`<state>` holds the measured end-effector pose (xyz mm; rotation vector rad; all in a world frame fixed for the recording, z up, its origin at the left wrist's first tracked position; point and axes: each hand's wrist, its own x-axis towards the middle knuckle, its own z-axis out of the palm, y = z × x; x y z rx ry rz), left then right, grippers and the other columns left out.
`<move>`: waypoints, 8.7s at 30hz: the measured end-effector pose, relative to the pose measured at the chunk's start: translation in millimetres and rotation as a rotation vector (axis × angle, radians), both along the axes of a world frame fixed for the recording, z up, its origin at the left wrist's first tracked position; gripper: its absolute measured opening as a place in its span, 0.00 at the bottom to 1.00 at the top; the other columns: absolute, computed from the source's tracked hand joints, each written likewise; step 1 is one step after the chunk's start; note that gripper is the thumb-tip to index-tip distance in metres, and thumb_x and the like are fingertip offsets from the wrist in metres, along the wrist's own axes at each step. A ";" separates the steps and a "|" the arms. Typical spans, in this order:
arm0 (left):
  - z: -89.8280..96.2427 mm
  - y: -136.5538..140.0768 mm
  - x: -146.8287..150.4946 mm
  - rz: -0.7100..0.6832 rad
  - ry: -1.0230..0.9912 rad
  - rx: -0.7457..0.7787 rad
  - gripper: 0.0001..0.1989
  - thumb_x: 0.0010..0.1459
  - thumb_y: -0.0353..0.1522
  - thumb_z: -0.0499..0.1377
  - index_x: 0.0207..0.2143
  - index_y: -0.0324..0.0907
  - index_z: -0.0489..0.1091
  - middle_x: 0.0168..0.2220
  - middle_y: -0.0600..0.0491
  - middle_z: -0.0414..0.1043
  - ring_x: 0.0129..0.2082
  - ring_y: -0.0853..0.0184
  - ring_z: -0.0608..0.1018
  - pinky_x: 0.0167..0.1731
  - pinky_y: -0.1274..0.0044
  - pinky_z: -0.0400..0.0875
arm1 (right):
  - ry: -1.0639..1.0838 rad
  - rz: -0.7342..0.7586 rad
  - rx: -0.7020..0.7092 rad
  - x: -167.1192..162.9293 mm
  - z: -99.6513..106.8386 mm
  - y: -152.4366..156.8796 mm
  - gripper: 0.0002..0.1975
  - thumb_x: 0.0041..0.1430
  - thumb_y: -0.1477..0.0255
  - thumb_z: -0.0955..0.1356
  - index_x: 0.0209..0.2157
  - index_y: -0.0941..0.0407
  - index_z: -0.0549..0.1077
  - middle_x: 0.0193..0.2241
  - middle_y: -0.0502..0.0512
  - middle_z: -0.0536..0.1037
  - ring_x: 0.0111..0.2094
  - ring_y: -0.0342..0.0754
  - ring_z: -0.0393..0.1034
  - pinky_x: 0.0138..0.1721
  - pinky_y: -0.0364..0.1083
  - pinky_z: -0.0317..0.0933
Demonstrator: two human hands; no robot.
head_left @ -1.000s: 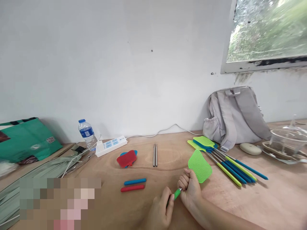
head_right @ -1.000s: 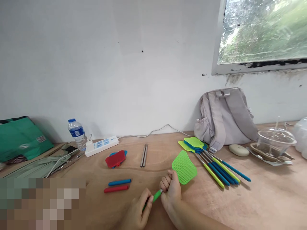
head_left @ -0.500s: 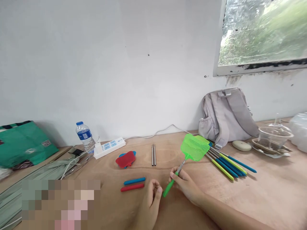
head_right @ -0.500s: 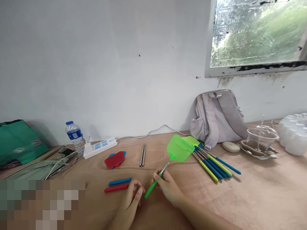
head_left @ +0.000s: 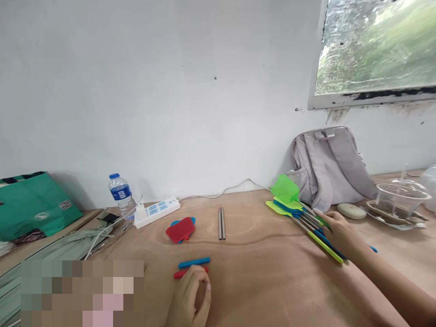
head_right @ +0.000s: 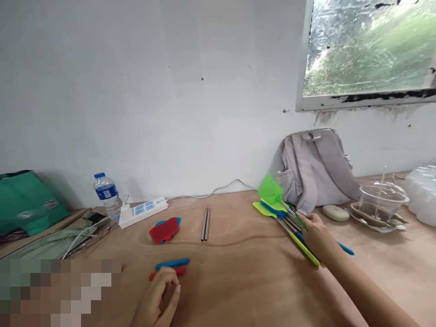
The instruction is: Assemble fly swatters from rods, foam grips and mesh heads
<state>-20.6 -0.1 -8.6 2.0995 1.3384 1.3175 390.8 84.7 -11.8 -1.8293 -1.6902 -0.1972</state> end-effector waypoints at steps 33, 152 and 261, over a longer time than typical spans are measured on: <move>6.4 39.4 -52.2 0.273 0.316 -0.196 0.14 0.47 0.24 0.46 0.30 0.45 0.68 0.35 0.53 0.66 0.39 0.62 0.69 0.39 0.70 0.63 | -0.043 0.692 -0.232 -237.9 -6.2 51.0 0.08 0.56 0.74 0.58 0.34 0.56 0.66 0.32 0.54 0.71 0.33 0.46 0.65 0.34 0.43 0.53; -1.2 11.2 1.9 -0.200 0.316 0.045 0.06 0.45 0.33 0.61 0.28 0.42 0.70 0.25 0.53 0.72 0.26 0.68 0.73 0.29 0.78 0.66 | -0.496 0.961 -0.403 -193.2 5.5 -56.8 0.15 0.62 0.66 0.52 0.35 0.55 0.66 0.24 0.54 0.76 0.21 0.46 0.67 0.18 0.44 0.37; 5.6 22.6 34.3 -0.769 -0.392 -0.968 0.23 0.42 0.39 0.64 0.30 0.42 0.51 0.23 0.61 0.60 0.21 0.79 0.59 0.21 0.83 0.51 | 1.840 0.604 -0.568 -170.8 -18.2 -22.5 0.14 0.48 0.68 0.57 0.13 0.57 0.59 0.09 0.46 0.61 0.06 0.38 0.54 0.05 0.35 0.41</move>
